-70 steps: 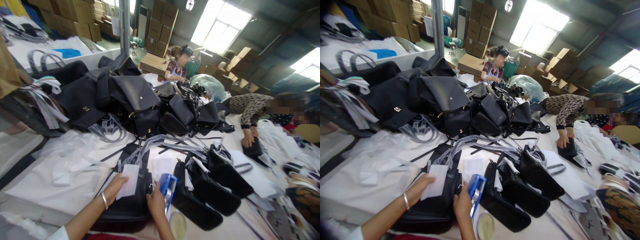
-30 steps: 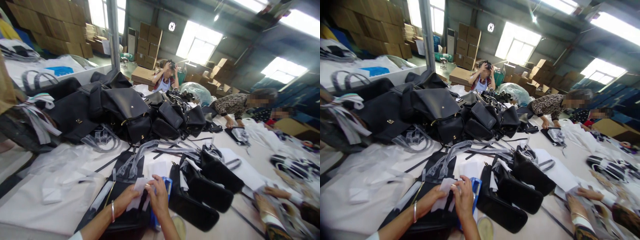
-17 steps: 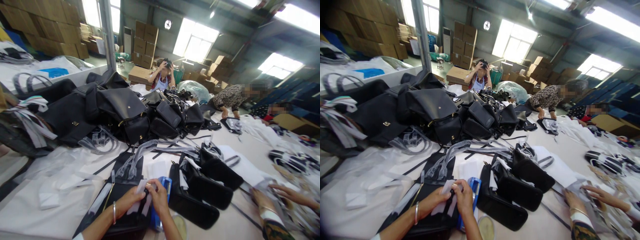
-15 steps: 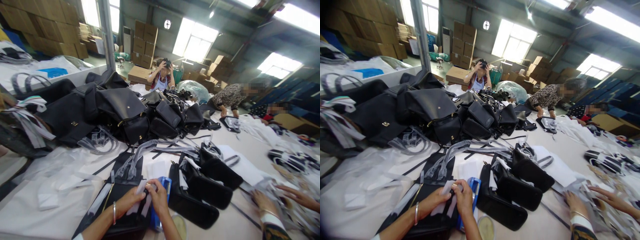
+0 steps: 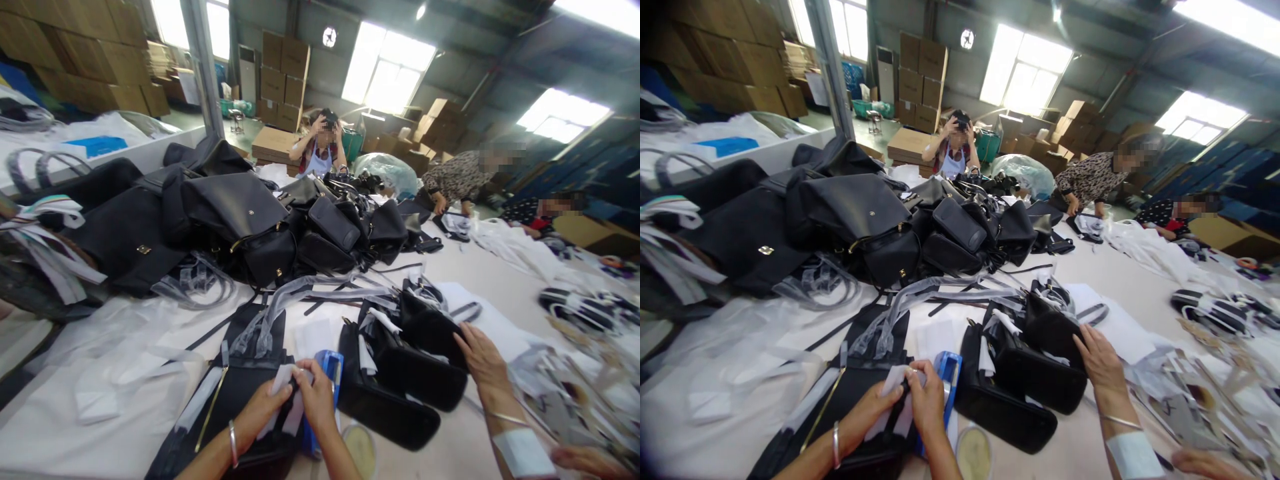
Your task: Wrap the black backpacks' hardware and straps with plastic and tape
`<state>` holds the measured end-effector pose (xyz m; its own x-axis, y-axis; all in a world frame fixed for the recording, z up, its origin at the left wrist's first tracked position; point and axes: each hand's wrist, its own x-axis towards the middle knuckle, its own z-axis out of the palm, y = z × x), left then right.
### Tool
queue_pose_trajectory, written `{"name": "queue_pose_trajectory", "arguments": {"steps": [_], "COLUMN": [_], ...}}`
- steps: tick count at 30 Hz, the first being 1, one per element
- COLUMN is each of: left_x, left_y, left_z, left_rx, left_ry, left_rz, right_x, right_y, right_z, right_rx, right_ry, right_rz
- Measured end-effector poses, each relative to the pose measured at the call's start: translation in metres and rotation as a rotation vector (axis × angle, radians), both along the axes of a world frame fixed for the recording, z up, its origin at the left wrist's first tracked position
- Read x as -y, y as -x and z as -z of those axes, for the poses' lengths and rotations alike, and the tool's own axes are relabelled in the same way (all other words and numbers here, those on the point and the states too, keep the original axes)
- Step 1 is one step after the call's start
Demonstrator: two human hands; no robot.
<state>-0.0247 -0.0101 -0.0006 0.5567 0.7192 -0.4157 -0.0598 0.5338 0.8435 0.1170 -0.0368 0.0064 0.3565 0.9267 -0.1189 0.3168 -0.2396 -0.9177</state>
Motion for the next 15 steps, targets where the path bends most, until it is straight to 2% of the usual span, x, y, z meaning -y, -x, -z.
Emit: {"name": "queue_pose_trajectory", "arguments": {"steps": [5, 8, 15], "left_x": [0.002, 0.002, 0.005], "left_y": [-0.01, -0.014, -0.013], "left_z": [-0.001, -0.001, -0.003], "left_rx": [-0.001, -0.045, -0.003], "left_ry": [0.008, 0.009, 0.101], "left_rz": [-0.061, -0.12, -0.134], "right_x": [-0.007, -0.009, 0.013], "right_y": [0.0, -0.002, -0.009], "right_z": [-0.009, -0.007, 0.025], "right_rx": [0.02, -0.03, -0.671], "right_ry": [-0.035, -0.031, 0.115], "right_rz": [-0.031, -0.048, 0.088]}}
